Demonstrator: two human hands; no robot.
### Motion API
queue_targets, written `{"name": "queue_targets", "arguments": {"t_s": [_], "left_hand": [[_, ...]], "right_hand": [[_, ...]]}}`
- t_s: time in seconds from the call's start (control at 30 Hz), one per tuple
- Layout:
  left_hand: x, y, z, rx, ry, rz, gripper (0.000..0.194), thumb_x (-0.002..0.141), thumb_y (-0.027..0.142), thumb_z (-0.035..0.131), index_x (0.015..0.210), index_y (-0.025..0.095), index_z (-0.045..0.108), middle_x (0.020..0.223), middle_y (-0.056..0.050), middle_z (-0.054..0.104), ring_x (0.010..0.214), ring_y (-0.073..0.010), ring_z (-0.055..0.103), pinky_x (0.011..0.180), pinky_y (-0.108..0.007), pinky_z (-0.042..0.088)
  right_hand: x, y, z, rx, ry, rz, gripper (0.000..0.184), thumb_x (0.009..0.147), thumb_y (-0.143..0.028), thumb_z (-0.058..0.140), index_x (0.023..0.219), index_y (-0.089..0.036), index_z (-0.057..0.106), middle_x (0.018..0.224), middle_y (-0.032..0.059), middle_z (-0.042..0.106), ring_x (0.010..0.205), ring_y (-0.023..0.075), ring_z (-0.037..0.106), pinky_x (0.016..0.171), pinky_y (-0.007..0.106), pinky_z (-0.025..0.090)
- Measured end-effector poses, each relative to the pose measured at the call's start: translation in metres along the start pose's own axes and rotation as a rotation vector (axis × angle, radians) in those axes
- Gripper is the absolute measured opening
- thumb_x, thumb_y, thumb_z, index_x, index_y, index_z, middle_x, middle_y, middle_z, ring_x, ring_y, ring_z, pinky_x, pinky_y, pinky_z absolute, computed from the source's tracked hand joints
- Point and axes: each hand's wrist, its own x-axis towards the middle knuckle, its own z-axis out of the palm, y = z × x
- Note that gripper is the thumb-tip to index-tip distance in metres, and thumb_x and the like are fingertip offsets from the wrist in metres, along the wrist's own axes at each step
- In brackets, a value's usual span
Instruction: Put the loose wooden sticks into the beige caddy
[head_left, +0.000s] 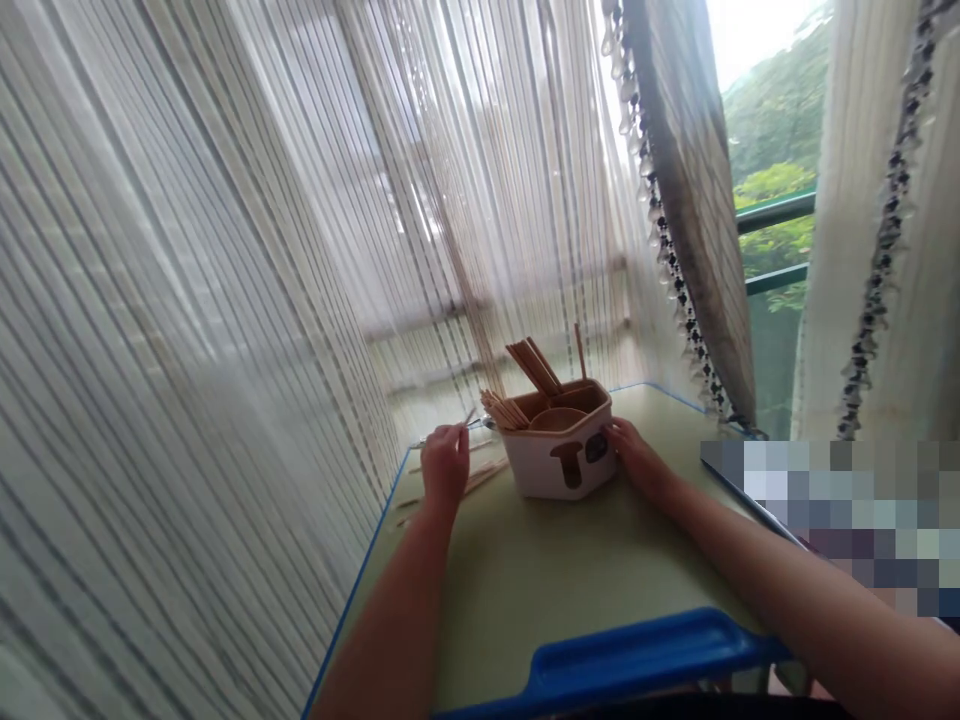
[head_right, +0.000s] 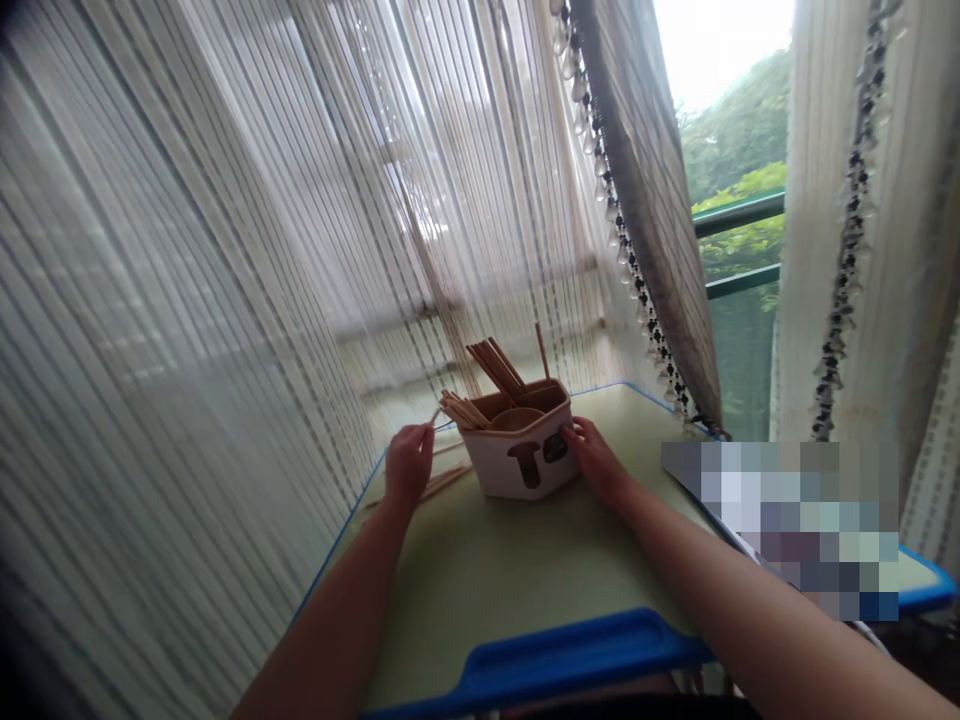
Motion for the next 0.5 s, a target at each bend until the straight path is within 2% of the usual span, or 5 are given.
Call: {"name": "queue_targets", "arguments": {"t_s": [0.07, 0.13, 0.23, 0.33, 0.5], "left_hand": [[0.002, 0.006, -0.015, -0.067, 0.295, -0.053, 0.036, 0.092, 0.038, 0.036, 0.103, 0.019, 0.065, 0.097, -0.011, 0.060, 0.089, -0.0207, 0.054, 0.082, -0.032, 0.039], [0.002, 0.014, -0.029, -0.232, 0.476, -0.046, 0.033, 0.089, 0.039, 0.044, 0.099, 0.017, 0.066, 0.083, -0.009, 0.059, 0.079, -0.0190, 0.054, 0.076, -0.031, 0.040], [0.002, 0.028, -0.050, -0.548, 0.624, -0.025, 0.024, 0.085, 0.036, 0.053, 0.091, 0.016, 0.064, 0.072, -0.004, 0.059, 0.066, -0.0146, 0.053, 0.067, -0.026, 0.040], [0.001, 0.043, -0.069, -0.737, 0.823, -0.146, 0.022, 0.086, 0.036, 0.050, 0.083, 0.016, 0.058, 0.064, -0.001, 0.055, 0.058, -0.0124, 0.051, 0.058, -0.023, 0.039], [0.006, 0.057, -0.095, -1.093, 0.873, -0.210, 0.025, 0.089, 0.041, 0.045, 0.078, 0.018, 0.045, 0.048, 0.009, 0.039, 0.036, -0.0064, 0.038, 0.038, -0.018, 0.031]], "right_hand": [[0.000, 0.000, 0.000, 0.027, -0.027, 0.021, 0.048, 0.078, -0.058, 0.050, 0.109, -0.022, 0.051, 0.101, 0.0049, 0.064, 0.089, 0.0203, 0.061, 0.077, 0.035, 0.048], [-0.001, 0.000, 0.000, 0.048, -0.046, 0.027, 0.051, 0.076, -0.059, 0.051, 0.112, -0.022, 0.049, 0.102, 0.0045, 0.063, 0.091, 0.0201, 0.061, 0.079, 0.035, 0.048], [-0.001, 0.000, 0.001, 0.077, -0.036, 0.047, 0.052, 0.075, -0.058, 0.054, 0.113, -0.022, 0.048, 0.101, 0.0042, 0.064, 0.090, 0.0204, 0.061, 0.078, 0.035, 0.049], [-0.001, 0.000, 0.002, 0.133, -0.075, 0.037, 0.049, 0.076, -0.056, 0.055, 0.111, -0.022, 0.050, 0.099, 0.0036, 0.066, 0.092, 0.0207, 0.062, 0.080, 0.036, 0.049], [-0.004, -0.002, 0.002, 0.044, -0.125, 0.022, 0.054, 0.069, -0.050, 0.067, 0.110, -0.019, 0.051, 0.095, 0.0056, 0.068, 0.089, 0.0232, 0.064, 0.079, 0.038, 0.050]]}}
